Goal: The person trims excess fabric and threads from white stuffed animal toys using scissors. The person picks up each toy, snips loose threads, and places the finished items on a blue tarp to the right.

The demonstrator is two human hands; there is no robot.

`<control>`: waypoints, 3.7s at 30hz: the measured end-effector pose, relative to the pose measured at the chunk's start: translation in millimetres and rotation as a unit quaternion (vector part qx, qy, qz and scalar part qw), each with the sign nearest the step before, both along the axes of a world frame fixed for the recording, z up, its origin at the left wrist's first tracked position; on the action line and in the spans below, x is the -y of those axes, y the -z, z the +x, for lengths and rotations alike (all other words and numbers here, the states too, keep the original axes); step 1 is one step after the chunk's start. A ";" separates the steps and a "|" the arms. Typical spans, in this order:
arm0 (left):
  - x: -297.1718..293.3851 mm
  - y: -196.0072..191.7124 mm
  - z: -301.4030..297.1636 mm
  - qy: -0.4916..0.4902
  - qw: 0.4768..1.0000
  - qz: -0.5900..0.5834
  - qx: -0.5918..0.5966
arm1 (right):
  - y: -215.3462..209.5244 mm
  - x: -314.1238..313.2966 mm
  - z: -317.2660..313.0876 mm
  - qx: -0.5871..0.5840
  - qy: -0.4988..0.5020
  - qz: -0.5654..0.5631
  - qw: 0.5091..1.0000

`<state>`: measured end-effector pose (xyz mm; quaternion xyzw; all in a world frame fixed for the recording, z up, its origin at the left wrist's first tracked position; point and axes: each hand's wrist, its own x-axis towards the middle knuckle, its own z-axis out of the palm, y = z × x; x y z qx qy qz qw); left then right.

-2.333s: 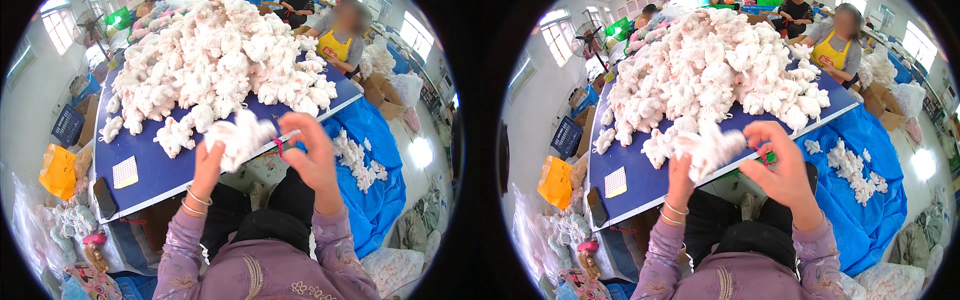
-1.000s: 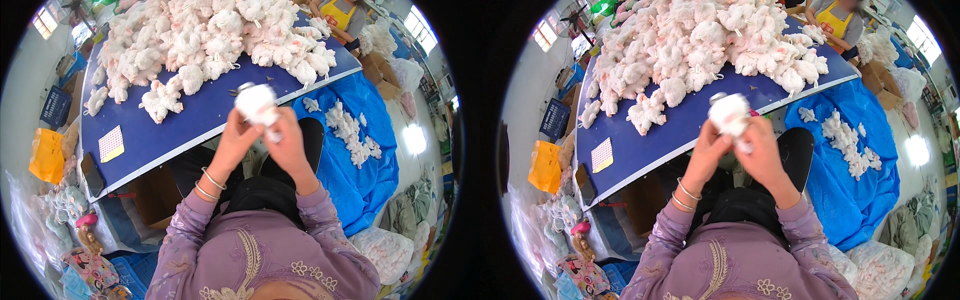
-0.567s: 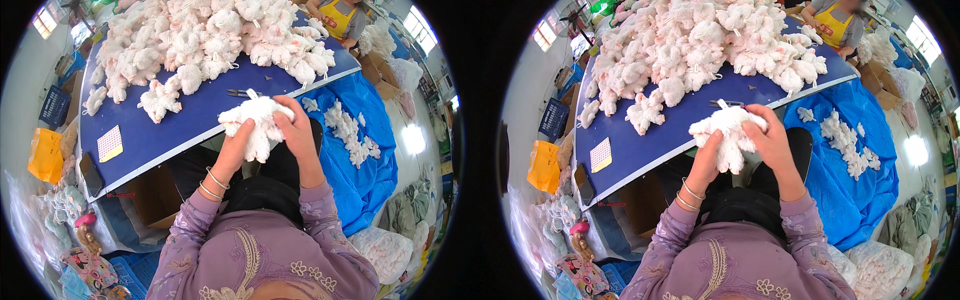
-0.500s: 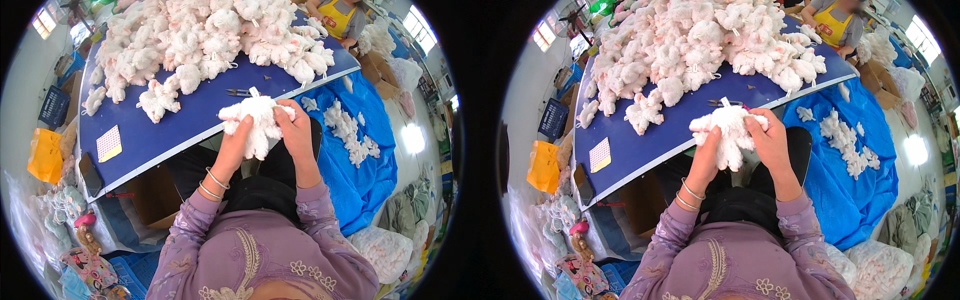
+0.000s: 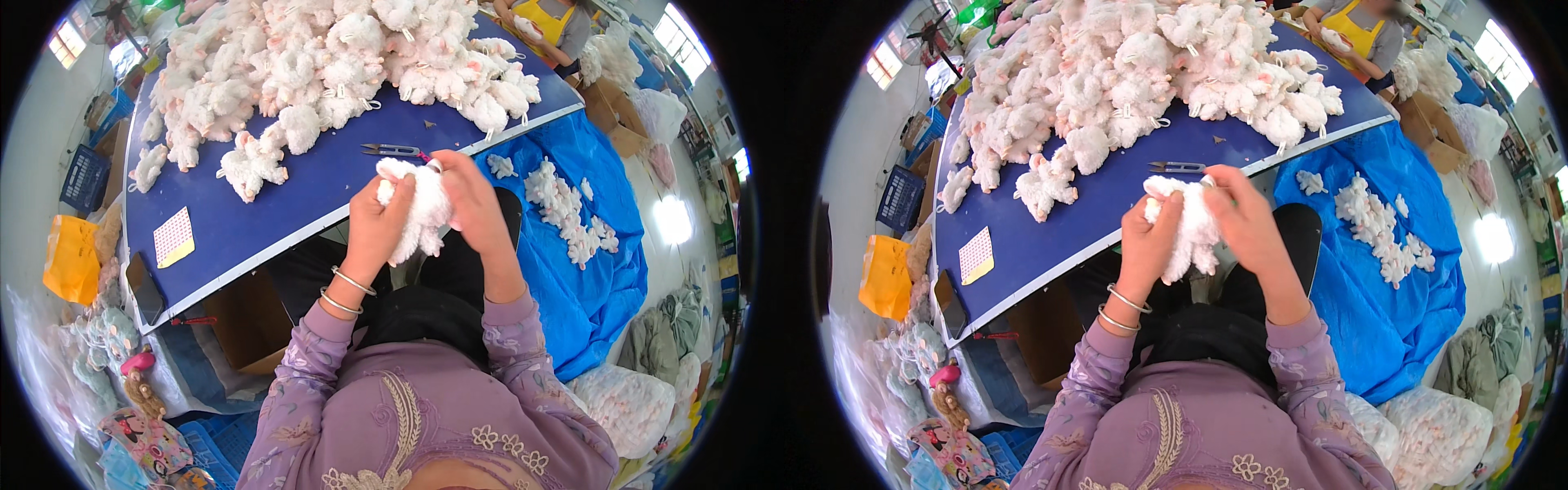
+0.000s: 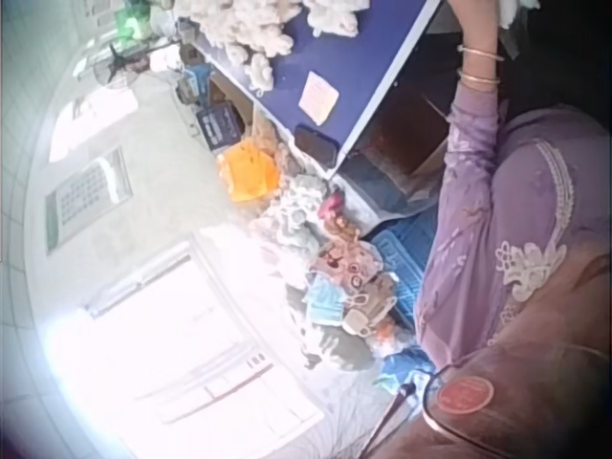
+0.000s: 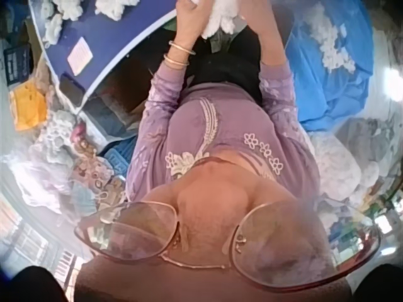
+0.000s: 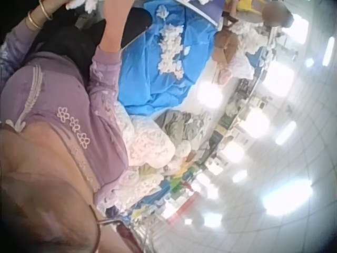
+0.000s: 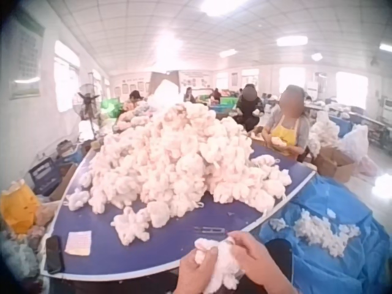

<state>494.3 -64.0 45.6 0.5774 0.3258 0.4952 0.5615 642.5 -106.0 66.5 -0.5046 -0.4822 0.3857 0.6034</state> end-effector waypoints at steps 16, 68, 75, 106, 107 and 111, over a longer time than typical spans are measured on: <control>9.2 20.4 -6.4 0.142 0.982 -0.123 -0.005 | 9.5 -30.2 -2.7 0.032 0.171 0.010 0.985; 4.1 16.8 -34.7 0.026 0.954 -0.165 0.247 | 30.2 -16.3 -10.6 -0.211 0.024 -0.024 0.977; -0.6 -6.8 -51.7 -0.047 0.997 0.055 0.018 | 19.4 -15.5 3.8 -0.145 0.076 -0.043 0.986; -14.6 12.5 -1.1 0.049 0.908 -0.287 0.302 | 4.4 13.1 -33.4 0.222 -0.014 0.089 0.971; -13.2 11.0 -1.5 0.059 0.907 -0.281 0.308 | 6.5 10.4 -34.6 0.239 -0.007 0.094 0.966; -4.5 0.7 3.9 0.032 0.900 -0.310 0.305 | 9.5 3.8 -35.8 0.249 0.024 0.093 0.964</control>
